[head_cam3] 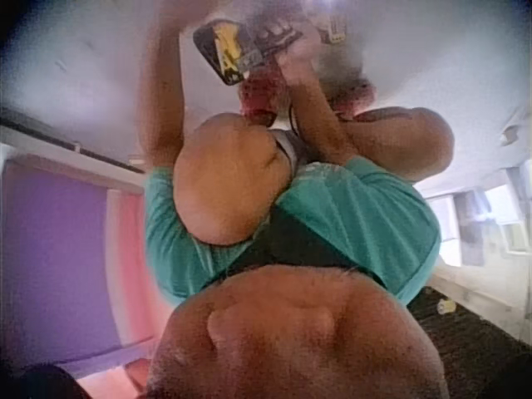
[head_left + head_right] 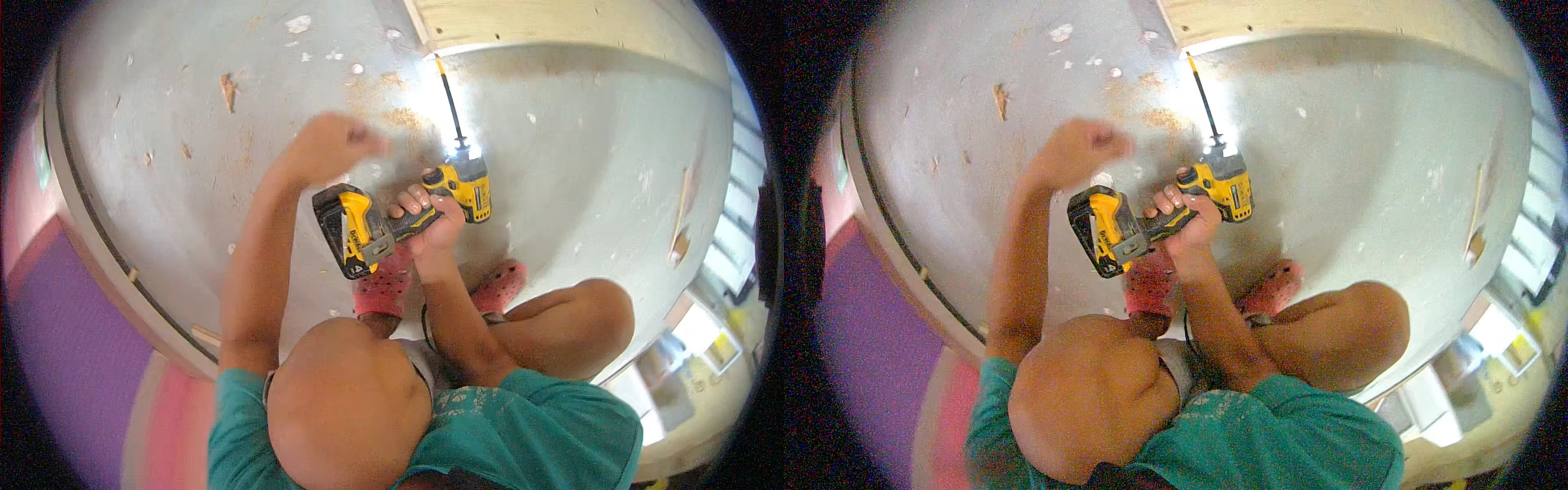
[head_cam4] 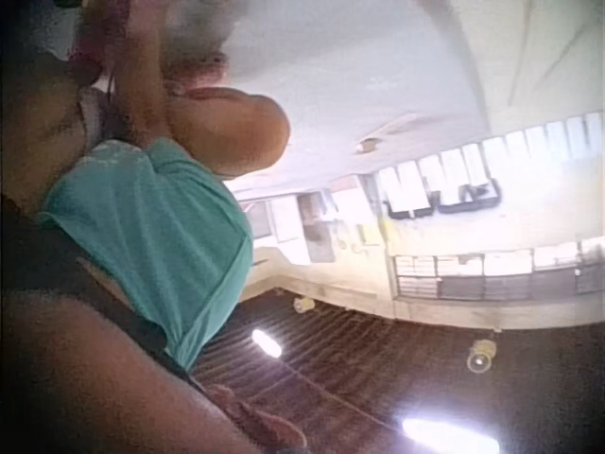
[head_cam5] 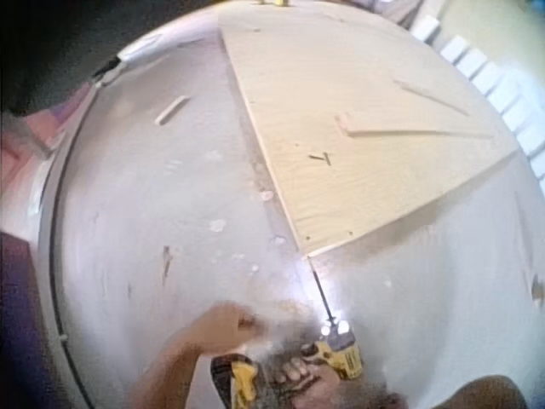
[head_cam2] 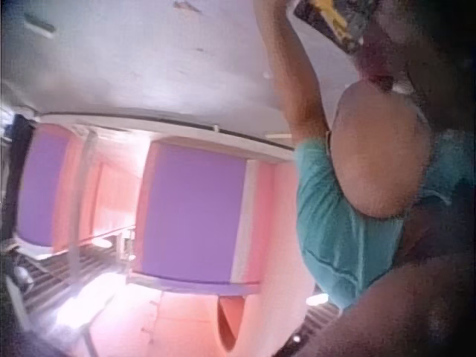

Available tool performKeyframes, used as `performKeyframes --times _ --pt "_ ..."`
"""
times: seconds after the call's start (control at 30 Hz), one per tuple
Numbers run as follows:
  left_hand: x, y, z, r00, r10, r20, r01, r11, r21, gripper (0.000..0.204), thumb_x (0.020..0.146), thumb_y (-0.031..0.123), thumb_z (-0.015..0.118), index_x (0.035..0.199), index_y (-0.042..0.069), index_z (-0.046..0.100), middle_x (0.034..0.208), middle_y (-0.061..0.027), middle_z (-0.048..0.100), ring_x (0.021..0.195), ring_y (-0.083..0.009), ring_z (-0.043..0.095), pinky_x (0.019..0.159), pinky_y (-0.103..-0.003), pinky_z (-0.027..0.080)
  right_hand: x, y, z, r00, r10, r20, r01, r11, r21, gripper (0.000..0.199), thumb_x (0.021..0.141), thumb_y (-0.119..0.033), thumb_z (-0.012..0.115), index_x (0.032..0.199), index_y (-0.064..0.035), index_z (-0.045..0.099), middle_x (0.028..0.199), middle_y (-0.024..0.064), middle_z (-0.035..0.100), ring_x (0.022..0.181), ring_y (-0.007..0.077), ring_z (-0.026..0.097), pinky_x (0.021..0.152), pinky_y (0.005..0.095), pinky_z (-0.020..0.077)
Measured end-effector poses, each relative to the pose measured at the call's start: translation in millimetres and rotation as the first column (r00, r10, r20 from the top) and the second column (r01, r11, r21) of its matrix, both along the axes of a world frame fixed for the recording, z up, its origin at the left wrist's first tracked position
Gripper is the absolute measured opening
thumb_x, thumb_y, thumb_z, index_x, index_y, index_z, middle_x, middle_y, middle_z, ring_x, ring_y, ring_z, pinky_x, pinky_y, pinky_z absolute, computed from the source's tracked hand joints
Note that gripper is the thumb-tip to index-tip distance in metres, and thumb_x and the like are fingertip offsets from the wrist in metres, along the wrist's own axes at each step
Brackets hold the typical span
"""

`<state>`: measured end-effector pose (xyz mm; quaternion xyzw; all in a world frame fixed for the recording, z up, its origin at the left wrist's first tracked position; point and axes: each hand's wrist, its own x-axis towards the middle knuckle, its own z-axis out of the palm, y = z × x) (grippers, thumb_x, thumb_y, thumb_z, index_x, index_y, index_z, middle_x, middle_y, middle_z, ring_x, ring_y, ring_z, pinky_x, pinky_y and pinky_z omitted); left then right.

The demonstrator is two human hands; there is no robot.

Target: Drill holes and drive screws into wood boards using a power drill.

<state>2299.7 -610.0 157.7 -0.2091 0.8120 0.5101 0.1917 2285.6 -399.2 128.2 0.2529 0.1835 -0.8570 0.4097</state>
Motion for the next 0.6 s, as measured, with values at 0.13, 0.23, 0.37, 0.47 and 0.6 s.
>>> performKeyframes --times 0.13,0.23,0.37,0.47,0.6 --pt "-75.5 -6.3 -41.7 0.816 0.547 -0.185 -0.376 0.747 0.549 0.033 0.086 0.029 0.05 0.108 0.006 0.056 0.093 -0.0064 0.062 0.076 -0.0167 0.057 0.064 -0.03 0.044 -1.5 10.2 -9.3 0.999 0.005 -0.051 -0.007 0.999 -0.049 0.036 0.067 -0.014 0.052 0.103 -0.0129 0.049 0.066 0.0 0.043 0.062 0.0127 0.044 0.062 0.0326 0.0387" --pt "-104.5 -0.3 -55.4 0.799 0.596 -0.079 -0.355 0.574 0.738 0.03 0.088 0.027 0.047 0.11 0.007 0.052 0.095 -0.0043 0.058 0.077 -0.0132 0.052 0.064 -0.027 0.04 -4.6 14.1 -6.3 0.994 0.055 -0.098 -0.051 0.998 0.043 0.034 0.068 -0.016 0.052 0.102 -0.0123 0.05 0.066 0.0003 0.043 0.062 0.013 0.044 0.062 0.0324 0.0386" --pt "-106.3 -10.6 -82.3 0.803 0.593 0.059 -0.244 0.236 0.941 0.018 0.088 0.028 0.05 0.088 0.01 0.052 0.079 -0.0015 0.051 0.067 -0.0111 0.045 0.058 -0.025 0.035 -2.6 6.0 4.1 0.997 0.063 -0.047 -0.043 0.94 0.339 0.026 0.082 -0.032 0.052 0.094 -0.0089 0.05 0.07 0.0036 0.049 0.066 0.0181 0.049 0.06 0.0343 0.0424" --pt "-108.5 -3.1 -90.5 0.776 0.626 0.073 -0.283 0.243 0.928 0.017 0.086 0.028 0.054 0.087 0.011 0.052 0.077 0.0017 0.049 0.067 -0.0106 0.044 0.058 -0.025 0.036 -2.5 6.8 0.3 0.997 0.035 -0.064 -0.003 0.892 0.453 0.031 0.084 -0.039 0.051 0.086 -0.0077 0.051 0.069 0.0046 0.052 0.065 0.0185 0.052 0.058 0.0355 0.0444" --pt "-107.8 1.1 -88.3 0.765 0.643 0.024 -0.341 0.373 0.863 0.021 0.084 0.022 0.057 0.1 0.009 0.054 0.086 0.0024 0.055 0.072 -0.0108 0.048 0.061 -0.026 0.04 -5.5 1.5 6.4 0.997 0.007 -0.073 0.032 0.848 0.529 0.029 0.083 -0.038 0.053 0.085 -0.0094 0.05 0.067 0.0042 0.052 0.061 0.018 0.052 0.057 0.0362 0.0447"
